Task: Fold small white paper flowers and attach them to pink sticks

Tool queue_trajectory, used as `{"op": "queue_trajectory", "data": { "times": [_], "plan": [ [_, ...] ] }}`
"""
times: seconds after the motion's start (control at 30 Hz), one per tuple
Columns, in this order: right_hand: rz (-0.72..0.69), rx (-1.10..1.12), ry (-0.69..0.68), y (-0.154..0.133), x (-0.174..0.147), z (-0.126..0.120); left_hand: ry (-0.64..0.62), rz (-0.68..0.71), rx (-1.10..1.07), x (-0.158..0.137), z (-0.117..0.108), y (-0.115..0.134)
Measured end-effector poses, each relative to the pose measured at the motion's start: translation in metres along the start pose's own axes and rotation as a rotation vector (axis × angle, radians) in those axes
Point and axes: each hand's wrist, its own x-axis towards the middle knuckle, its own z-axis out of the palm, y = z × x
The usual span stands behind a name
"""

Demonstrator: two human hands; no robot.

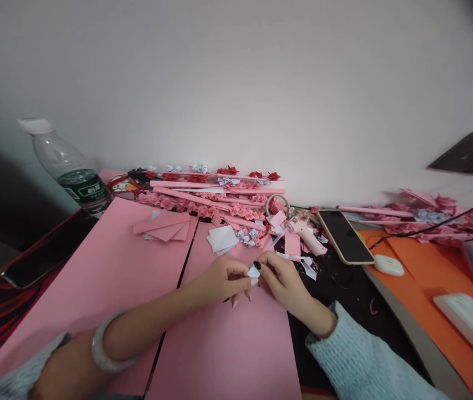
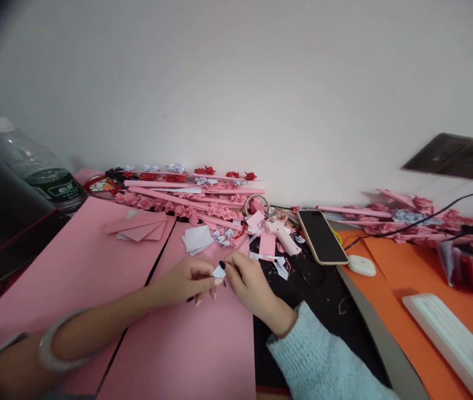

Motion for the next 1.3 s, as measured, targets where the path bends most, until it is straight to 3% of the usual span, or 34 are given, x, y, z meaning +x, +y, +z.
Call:
{"op": "queue_trajectory", "data": {
  "times": [0.3, 0.47, 0.63, 0.8, 1.03, 1.3],
  "plan": [
    [-0.036, -0.039, -0.043, -0.003, 0.002, -0.001, 0.001, 0.024, 0.0, 0.002, -0.001, -0.004],
    [-0.04, -0.099, -0.047, -0.001, 0.002, -0.001, 0.109, 0.068, -0.115, 0.005, -0.002, -0.012],
    [0.018, -0.056, 0.034, 0.001, 0.002, -0.001, 0.186, 0.077, -0.182, 0.009, -0.002, -0.015],
    [0.046, -0.027, 0.068, 0.004, 0.002, 0.001, 0.25, 0.086, -0.131, 0.011, -0.004, -0.018],
    [-0.093, -0.023, 0.084, 0.004, 0.002, 0.0, 0.24, 0.1, 0.033, 0.007, -0.001, -0.014],
    [-0.116, -0.07, 0.116, 0.0, 0.002, 0.0, 0.253, 0.101, 0.136, 0.005, -0.001, -0.012]
  ]
}}
